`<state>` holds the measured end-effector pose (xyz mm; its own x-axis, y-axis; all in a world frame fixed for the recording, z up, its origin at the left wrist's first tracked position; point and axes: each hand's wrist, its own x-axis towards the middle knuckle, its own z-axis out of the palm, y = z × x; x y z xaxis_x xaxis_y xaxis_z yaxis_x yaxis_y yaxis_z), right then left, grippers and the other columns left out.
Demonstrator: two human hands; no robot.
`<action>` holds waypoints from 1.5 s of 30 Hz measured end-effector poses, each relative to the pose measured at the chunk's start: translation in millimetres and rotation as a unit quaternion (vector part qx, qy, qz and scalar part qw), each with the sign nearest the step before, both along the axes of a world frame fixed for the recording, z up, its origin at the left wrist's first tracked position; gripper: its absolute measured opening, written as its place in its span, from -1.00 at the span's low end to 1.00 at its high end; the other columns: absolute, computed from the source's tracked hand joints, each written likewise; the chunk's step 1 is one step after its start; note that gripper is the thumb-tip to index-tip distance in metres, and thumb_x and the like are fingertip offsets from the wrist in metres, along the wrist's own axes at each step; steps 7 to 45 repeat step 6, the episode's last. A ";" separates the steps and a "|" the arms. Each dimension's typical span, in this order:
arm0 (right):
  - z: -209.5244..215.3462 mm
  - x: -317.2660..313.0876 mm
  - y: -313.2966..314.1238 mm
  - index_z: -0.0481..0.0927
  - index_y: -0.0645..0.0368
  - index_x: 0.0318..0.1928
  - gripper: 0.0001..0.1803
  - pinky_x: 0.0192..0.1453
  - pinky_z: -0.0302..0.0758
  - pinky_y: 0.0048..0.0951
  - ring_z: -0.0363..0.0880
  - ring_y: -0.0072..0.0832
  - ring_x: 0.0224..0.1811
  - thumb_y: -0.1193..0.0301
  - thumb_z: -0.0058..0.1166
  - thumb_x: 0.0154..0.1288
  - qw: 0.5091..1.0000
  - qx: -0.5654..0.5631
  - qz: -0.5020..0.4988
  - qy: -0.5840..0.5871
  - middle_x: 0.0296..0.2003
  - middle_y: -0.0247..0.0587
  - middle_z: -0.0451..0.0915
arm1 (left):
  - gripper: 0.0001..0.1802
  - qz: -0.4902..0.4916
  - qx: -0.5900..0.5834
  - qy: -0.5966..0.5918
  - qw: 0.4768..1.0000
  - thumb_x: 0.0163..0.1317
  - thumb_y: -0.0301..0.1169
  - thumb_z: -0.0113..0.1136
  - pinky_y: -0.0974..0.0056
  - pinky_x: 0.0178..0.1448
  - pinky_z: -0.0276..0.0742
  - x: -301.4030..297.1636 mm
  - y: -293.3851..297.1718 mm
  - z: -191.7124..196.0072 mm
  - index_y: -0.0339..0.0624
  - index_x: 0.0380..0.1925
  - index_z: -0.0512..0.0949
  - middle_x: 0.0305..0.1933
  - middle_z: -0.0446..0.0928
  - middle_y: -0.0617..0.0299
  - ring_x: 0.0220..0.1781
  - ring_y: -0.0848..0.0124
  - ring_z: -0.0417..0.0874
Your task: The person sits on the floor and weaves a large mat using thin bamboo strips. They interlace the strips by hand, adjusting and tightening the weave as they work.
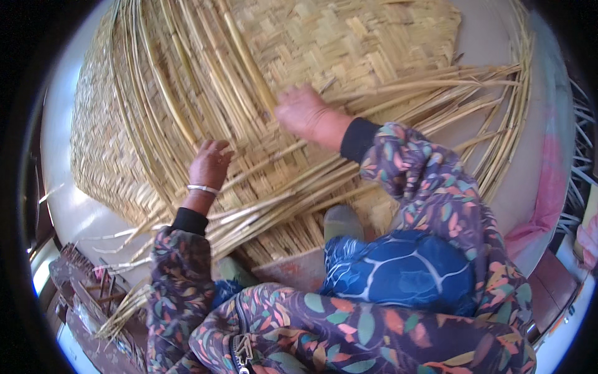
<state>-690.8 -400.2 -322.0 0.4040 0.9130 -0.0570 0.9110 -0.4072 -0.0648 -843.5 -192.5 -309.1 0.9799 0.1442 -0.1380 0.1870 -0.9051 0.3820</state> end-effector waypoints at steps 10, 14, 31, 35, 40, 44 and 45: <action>34.3 -64.1 2.2 0.57 0.05 -0.40 -0.97 0.15 0.42 -0.21 0.48 -0.36 -0.09 0.43 0.08 0.13 0.984 -0.037 0.088 0.154 -0.23 -0.21 0.56 | -0.76 -0.149 -0.014 0.127 0.981 0.06 -0.20 0.23 0.17 -0.09 0.52 -93.1 31.6 39.7 -0.01 -0.29 0.57 -0.28 0.55 0.14 -0.17 0.21 0.60; 34.3 -64.1 2.2 0.57 0.05 -0.40 -0.97 0.15 0.42 -0.21 0.48 -0.36 -0.09 0.43 0.08 0.13 0.984 -0.037 0.088 0.154 -0.23 -0.21 0.56 | -0.76 -0.149 -0.014 0.127 0.981 0.06 -0.20 0.23 0.17 -0.09 0.52 -93.1 31.6 39.7 -0.01 -0.29 0.57 -0.28 0.55 0.14 -0.17 0.21 0.60; 34.3 -64.1 2.2 0.57 0.05 -0.40 -0.97 0.15 0.42 -0.21 0.48 -0.36 -0.09 0.43 0.08 0.13 0.984 -0.037 0.088 0.154 -0.23 -0.21 0.56 | -0.76 -0.149 -0.014 0.127 0.981 0.06 -0.20 0.23 0.17 -0.09 0.52 -93.1 31.6 39.7 -0.01 -0.29 0.57 -0.28 0.55 0.14 -0.17 0.21 0.60; 34.3 -64.1 2.2 0.57 0.05 -0.40 -0.97 0.15 0.42 -0.21 0.48 -0.36 -0.09 0.43 0.08 0.13 0.984 -0.037 0.088 0.154 -0.23 -0.21 0.56 | -0.76 -0.149 -0.014 0.127 0.981 0.06 -0.20 0.23 0.17 -0.09 0.52 -93.1 31.6 39.7 -0.01 -0.29 0.57 -0.28 0.55 0.14 -0.17 0.21 0.60; 34.3 -64.1 2.2 0.57 0.05 -0.40 -0.97 0.15 0.42 -0.21 0.48 -0.36 -0.09 0.43 0.08 0.13 0.984 -0.037 0.088 0.154 -0.23 -0.21 0.56 | -0.76 -0.149 -0.014 0.127 0.981 0.06 -0.20 0.23 0.17 -0.09 0.52 -93.1 31.6 39.7 -0.01 -0.29 0.57 -0.28 0.55 0.14 -0.17 0.21 0.60; 34.3 -64.1 2.2 0.57 0.05 -0.40 -0.97 0.15 0.42 -0.21 0.48 -0.36 -0.09 0.43 0.08 0.13 0.984 -0.037 0.088 0.154 -0.23 -0.21 0.56 | -0.76 -0.149 -0.014 0.127 0.981 0.06 -0.20 0.23 0.17 -0.09 0.52 -93.1 31.6 39.7 -0.01 -0.29 0.57 -0.28 0.55 0.14 -0.17 0.21 0.60; 34.3 -64.1 2.2 0.57 0.05 -0.40 -0.97 0.15 0.42 -0.21 0.48 -0.36 -0.09 0.43 0.08 0.13 0.984 -0.037 0.088 0.154 -0.23 -0.21 0.56 | -0.76 -0.149 -0.014 0.127 0.981 0.06 -0.20 0.23 0.17 -0.09 0.52 -93.1 31.6 39.7 -0.01 -0.29 0.57 -0.28 0.55 0.14 -0.17 0.21 0.60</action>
